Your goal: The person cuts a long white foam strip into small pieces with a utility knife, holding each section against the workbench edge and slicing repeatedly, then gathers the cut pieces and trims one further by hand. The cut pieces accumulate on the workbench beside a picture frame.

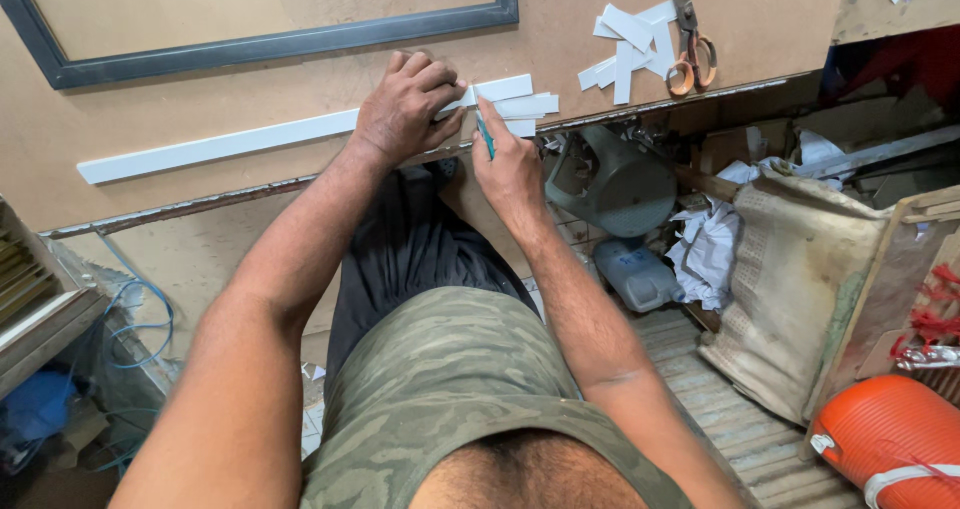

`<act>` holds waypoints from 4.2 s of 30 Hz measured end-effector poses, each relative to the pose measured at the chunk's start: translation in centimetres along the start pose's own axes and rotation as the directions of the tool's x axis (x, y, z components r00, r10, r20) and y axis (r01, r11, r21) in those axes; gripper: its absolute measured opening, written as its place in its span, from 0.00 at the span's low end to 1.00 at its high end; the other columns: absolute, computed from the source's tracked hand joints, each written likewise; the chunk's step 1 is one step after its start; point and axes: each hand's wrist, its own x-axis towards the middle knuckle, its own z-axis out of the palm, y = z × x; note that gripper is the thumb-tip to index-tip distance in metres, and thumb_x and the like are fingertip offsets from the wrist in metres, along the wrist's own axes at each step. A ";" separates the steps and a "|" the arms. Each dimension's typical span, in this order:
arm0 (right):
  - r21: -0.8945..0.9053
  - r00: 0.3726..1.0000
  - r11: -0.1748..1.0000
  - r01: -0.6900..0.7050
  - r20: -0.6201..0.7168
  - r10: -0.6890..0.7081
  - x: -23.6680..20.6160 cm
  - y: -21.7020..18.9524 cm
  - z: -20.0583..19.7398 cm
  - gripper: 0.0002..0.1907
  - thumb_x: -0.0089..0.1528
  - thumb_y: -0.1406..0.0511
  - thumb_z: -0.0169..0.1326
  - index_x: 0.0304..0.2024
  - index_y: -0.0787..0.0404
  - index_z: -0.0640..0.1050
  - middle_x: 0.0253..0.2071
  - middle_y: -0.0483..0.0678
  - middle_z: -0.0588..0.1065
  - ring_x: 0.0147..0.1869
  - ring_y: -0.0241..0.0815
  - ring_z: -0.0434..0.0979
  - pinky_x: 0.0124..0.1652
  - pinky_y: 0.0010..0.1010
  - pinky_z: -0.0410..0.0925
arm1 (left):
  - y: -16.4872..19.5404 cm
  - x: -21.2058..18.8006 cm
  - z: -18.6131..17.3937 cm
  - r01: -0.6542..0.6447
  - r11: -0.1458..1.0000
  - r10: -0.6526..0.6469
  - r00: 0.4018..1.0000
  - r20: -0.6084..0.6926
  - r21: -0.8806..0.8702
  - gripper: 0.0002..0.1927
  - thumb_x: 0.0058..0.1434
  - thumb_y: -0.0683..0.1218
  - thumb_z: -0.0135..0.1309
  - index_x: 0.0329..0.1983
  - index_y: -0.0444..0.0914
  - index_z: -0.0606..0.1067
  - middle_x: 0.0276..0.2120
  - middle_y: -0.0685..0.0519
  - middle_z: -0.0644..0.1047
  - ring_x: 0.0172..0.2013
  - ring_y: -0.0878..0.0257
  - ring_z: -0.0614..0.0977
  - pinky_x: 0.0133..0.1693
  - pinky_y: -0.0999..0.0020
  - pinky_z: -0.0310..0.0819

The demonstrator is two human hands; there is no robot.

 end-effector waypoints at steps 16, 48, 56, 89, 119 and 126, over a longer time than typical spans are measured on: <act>0.004 0.969 0.998 0.067 -0.239 -0.064 -1.8 -0.4 -1.6 0.22 0.71 0.62 0.50 0.68 0.56 0.70 0.41 0.62 0.81 0.43 0.58 0.85 0.38 0.44 0.75 | 0.4 0.4 -0.5 0.005 0.999 -0.005 1.000 -0.009 -0.036 0.12 0.64 0.49 0.65 0.46 0.40 0.81 0.45 0.56 0.77 0.47 0.60 0.75 0.51 0.63 0.66; -0.027 0.991 0.991 -0.134 0.013 0.134 -2.9 -0.5 -1.7 0.24 0.66 0.60 0.53 0.66 0.51 0.73 0.33 0.63 0.80 0.39 0.63 0.83 0.39 0.51 0.75 | 0.2 0.7 -0.7 -0.010 0.998 0.010 1.000 -0.007 -0.062 0.13 0.61 0.49 0.65 0.46 0.39 0.81 0.45 0.54 0.76 0.48 0.58 0.75 0.50 0.62 0.66; -0.003 0.965 0.965 -0.261 -0.012 0.261 -0.5 1.0 -1.4 0.27 0.68 0.57 0.48 0.70 0.51 0.69 0.37 0.61 0.81 0.41 0.61 0.84 0.40 0.49 0.75 | 0.0 0.9 -1.1 -0.007 0.997 0.006 1.000 -0.007 -0.077 0.13 0.61 0.49 0.65 0.47 0.40 0.81 0.45 0.55 0.76 0.48 0.59 0.76 0.52 0.62 0.66; -0.277 0.901 0.857 0.435 0.145 -0.410 8.5 -3.4 -1.6 0.05 0.57 0.67 0.60 0.35 0.59 0.78 0.38 0.51 0.71 0.48 0.54 0.71 0.46 0.47 0.66 | -1.4 2.5 -7.1 0.179 0.923 -0.141 0.981 0.136 -0.339 0.33 0.53 0.45 0.60 0.64 0.37 0.67 0.54 0.39 0.70 0.53 0.42 0.73 0.54 0.49 0.68; -0.311 0.937 0.947 0.078 -0.303 -0.176 18.4 20.2 -41.6 0.21 0.58 0.67 0.64 0.55 0.56 0.81 0.43 0.46 0.78 0.48 0.48 0.79 0.45 0.39 0.73 | 1.1 46.6 -5.7 -0.147 0.972 0.116 0.979 0.170 0.185 0.16 0.56 0.43 0.65 0.48 0.45 0.82 0.45 0.54 0.79 0.48 0.56 0.79 0.54 0.57 0.66; -0.388 0.889 0.918 0.080 -0.389 -0.242 26.0 26.0 -44.3 0.16 0.60 0.68 0.63 0.50 0.63 0.80 0.46 0.48 0.76 0.51 0.50 0.75 0.48 0.43 0.71 | -3.4 61.5 4.2 -0.200 0.952 0.139 0.957 0.255 0.232 0.13 0.57 0.42 0.65 0.46 0.43 0.82 0.47 0.55 0.82 0.50 0.55 0.79 0.57 0.56 0.66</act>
